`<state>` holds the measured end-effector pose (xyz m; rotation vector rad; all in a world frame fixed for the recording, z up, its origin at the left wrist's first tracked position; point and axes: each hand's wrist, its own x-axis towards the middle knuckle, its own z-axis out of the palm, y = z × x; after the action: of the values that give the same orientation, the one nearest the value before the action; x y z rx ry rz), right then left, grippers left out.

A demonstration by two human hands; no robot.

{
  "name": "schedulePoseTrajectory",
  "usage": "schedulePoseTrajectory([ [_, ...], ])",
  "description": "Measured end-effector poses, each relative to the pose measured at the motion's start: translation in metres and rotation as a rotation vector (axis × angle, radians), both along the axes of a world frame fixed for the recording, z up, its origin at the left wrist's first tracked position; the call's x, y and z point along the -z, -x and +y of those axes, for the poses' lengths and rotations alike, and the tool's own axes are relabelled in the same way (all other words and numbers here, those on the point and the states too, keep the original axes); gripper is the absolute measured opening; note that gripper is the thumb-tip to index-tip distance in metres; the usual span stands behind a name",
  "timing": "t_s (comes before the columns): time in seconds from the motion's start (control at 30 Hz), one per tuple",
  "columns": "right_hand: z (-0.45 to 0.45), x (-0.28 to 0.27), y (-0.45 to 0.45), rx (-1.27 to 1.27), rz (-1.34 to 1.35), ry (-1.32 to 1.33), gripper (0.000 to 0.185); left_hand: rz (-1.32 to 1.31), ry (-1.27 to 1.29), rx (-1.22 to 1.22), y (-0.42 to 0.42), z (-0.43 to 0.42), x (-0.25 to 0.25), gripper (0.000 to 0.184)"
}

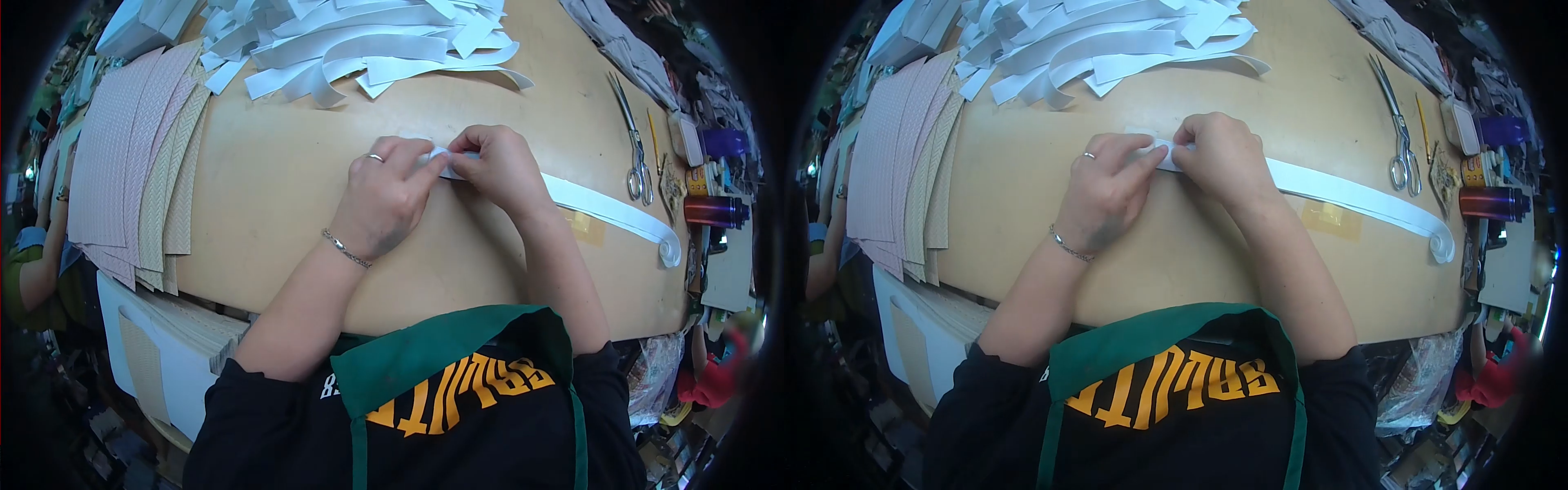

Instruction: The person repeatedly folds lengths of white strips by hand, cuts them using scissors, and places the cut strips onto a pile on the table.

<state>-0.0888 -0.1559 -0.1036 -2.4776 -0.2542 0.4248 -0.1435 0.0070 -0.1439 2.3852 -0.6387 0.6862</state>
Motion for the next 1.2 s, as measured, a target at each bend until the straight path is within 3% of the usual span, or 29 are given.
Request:
schedulePoseTrajectory([
  [0.07,-0.002,0.002,-0.002,-0.021,-0.018,0.006,0.018,-0.137,0.031,0.141,-0.007,-0.005,0.004,0.024],
  [0.17,-0.009,0.007,0.002,-0.028,-0.059,-0.068,0.02,0.012,-0.027,0.123,-0.004,-0.009,-0.002,0.029],
  [0.27,-0.032,0.008,0.008,-0.15,-0.17,0.039,0.032,0.042,-0.234,0.08,0.0,-0.013,-0.011,0.03],
  [0.37,-0.095,-0.011,0.017,-0.087,-0.013,0.026,0.038,0.16,-0.28,0.082,0.0,-0.015,-0.021,0.028],
  [0.43,-0.144,-0.013,0.026,-0.026,-0.068,-0.025,0.033,0.165,-0.314,0.088,-0.003,-0.015,-0.023,0.026],
  [0.53,-0.176,-0.025,0.032,0.204,0.184,0.015,0.038,0.188,-0.361,0.106,-0.007,-0.017,-0.027,0.024],
  [0.57,-0.181,-0.019,0.033,0.175,0.082,0.027,0.033,0.197,-0.377,0.115,-0.009,-0.018,-0.028,0.024],
  [0.77,-0.189,0.003,0.03,0.258,0.032,0.023,0.026,0.168,-0.435,0.121,-0.01,-0.019,-0.029,0.024],
  [0.87,-0.19,0.005,0.029,0.261,0.03,0.003,0.026,0.096,-0.553,0.115,-0.011,-0.022,-0.033,0.009],
  [0.97,-0.19,0.006,0.03,0.261,0.02,0.003,0.026,0.238,-0.696,0.101,-0.012,-0.029,-0.044,0.016],
  [1.07,-0.191,0.008,0.031,0.257,-0.006,0.004,0.026,0.042,-0.5,0.049,-0.012,-0.059,-0.043,0.028],
  [1.2,-0.191,0.009,0.031,0.247,0.007,0.01,0.026,0.209,-0.392,0.174,-0.011,-0.128,-0.032,0.04],
])
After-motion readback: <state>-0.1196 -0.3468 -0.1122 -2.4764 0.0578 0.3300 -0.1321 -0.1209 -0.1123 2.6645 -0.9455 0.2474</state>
